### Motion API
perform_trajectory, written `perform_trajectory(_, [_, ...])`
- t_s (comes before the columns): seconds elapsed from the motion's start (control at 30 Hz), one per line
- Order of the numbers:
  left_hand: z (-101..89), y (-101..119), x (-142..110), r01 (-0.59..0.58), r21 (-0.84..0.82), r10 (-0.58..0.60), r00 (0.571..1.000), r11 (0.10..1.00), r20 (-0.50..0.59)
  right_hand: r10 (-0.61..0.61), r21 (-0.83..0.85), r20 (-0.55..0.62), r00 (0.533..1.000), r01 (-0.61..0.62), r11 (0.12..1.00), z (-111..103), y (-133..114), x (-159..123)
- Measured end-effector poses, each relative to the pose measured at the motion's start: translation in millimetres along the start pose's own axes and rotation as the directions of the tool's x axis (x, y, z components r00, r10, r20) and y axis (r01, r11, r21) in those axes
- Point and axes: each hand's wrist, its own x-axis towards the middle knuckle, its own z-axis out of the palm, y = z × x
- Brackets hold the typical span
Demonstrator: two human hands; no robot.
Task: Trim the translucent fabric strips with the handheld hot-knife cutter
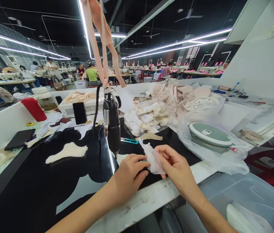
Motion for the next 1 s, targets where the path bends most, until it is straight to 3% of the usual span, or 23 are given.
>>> perform_trajectory(0.1, [-17.5, 5.1, -11.8, 0.182, -0.229, -0.196, 0.98, 0.956, -0.04, -0.015, -0.138, 0.103, 0.995, 0.029, 0.99, 3.6, -4.3, -6.7])
perform_trajectory(0.17, [-26.4, 9.1, -19.4, 0.25, -0.389, -0.285, 0.958, 0.887, -0.035, -0.056, -0.297, 0.198, 0.979, 0.115, 0.948, 8.2, -6.4, -10.5])
perform_trajectory(0.27, [-32.5, 13.2, -28.1, 0.274, -0.562, -0.313, 0.949, 0.781, 0.028, -0.096, -0.476, 0.356, 0.929, 0.269, 0.837, 17.3, -8.0, -14.7])
perform_trajectory(0.4, [-34.7, 15.0, -37.3, 0.352, -0.747, -0.352, 0.921, 0.564, 0.168, -0.056, -0.467, 0.448, 0.892, 0.286, 0.837, 29.9, -8.3, -15.8])
perform_trajectory(0.47, [-37.3, 14.9, -42.6, 0.38, -0.785, -0.363, 0.907, 0.489, 0.213, -0.02, -0.454, 0.45, 0.893, 0.248, 0.856, 35.0, -8.6, -14.5])
perform_trajectory(0.63, [-46.8, 11.8, -58.2, 0.443, -0.776, -0.464, 0.858, 0.45, 0.22, 0.083, -0.32, 0.374, 0.924, 0.044, 0.946, 41.4, -6.5, -9.7])
perform_trajectory(0.8, [-53.7, 7.6, -74.1, 0.376, -0.823, -0.541, 0.835, 0.425, 0.102, 0.158, -0.114, 0.221, 0.962, -0.136, 0.984, 43.4, 5.6, -9.0])
perform_trajectory(1.0, [-62.7, 11.3, -87.6, 0.303, -0.834, -0.566, 0.824, 0.46, -0.014, 0.328, 0.006, 0.246, 0.912, -0.34, 0.94, 63.1, 10.1, -25.9])
